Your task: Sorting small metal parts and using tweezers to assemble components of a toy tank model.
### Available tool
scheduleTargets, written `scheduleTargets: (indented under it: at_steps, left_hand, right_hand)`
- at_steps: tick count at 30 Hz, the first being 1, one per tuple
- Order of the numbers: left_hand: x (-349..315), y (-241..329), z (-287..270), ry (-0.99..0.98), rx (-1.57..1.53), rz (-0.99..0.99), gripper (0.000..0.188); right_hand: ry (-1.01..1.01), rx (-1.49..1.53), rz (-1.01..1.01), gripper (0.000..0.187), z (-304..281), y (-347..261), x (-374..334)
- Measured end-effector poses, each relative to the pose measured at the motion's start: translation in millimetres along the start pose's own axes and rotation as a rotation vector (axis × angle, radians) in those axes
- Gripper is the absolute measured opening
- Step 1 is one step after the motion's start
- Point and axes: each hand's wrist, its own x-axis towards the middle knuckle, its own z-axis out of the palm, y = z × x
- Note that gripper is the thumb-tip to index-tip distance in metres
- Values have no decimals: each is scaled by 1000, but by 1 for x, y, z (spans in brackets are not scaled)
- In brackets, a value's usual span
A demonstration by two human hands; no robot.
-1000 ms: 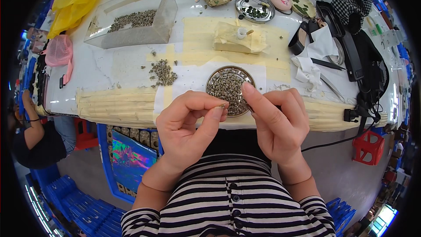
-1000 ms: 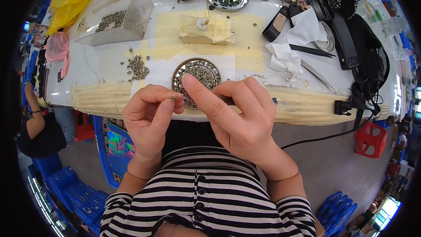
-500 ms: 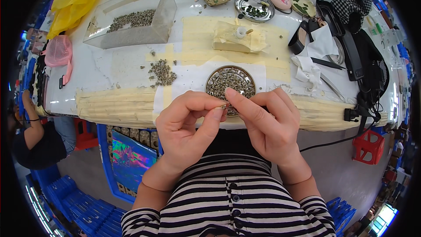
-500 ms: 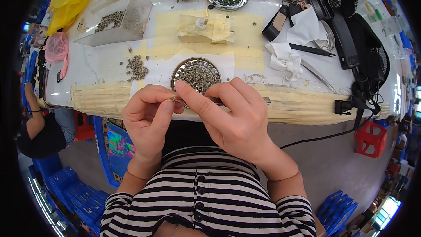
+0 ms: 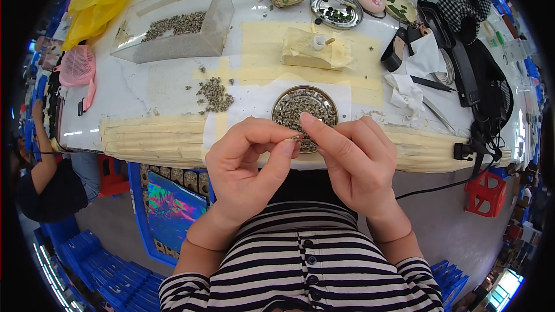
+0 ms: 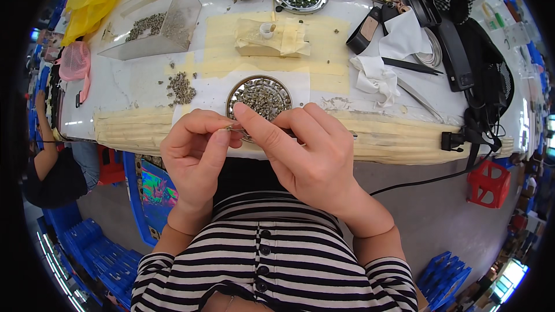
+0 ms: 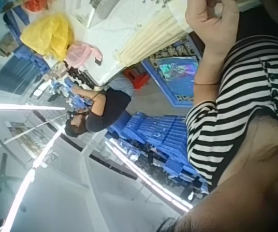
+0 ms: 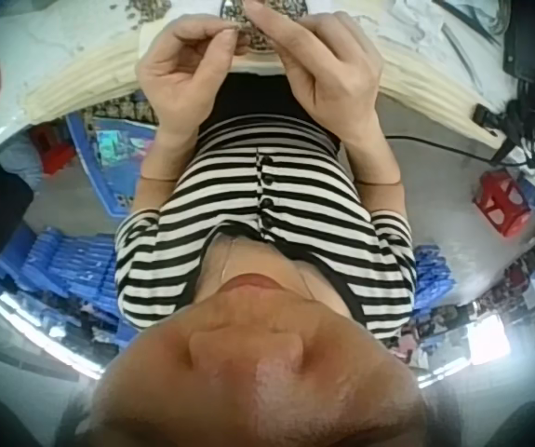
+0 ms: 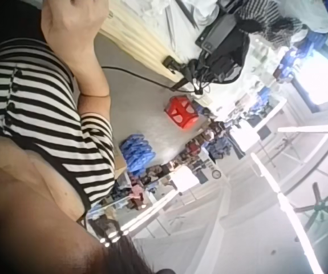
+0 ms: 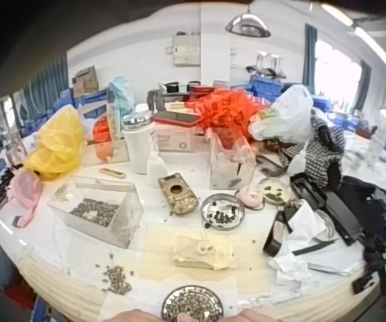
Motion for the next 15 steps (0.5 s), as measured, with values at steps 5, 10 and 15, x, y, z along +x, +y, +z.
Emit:
scheduleTargets:
  at_steps: [5,10,15]
  left_hand:
    - [0,0,0,8,33,12,13]
    - [0,1,1,53,165,48,13]
    - [1,1,2,58,252,75,12]
  right_hand:
    - [-11,-9,0,50,0,0,0]
    - [-27,-43,-15,50,-1,0,1]
    - [-36,-67,-29,50,-2,0,1]
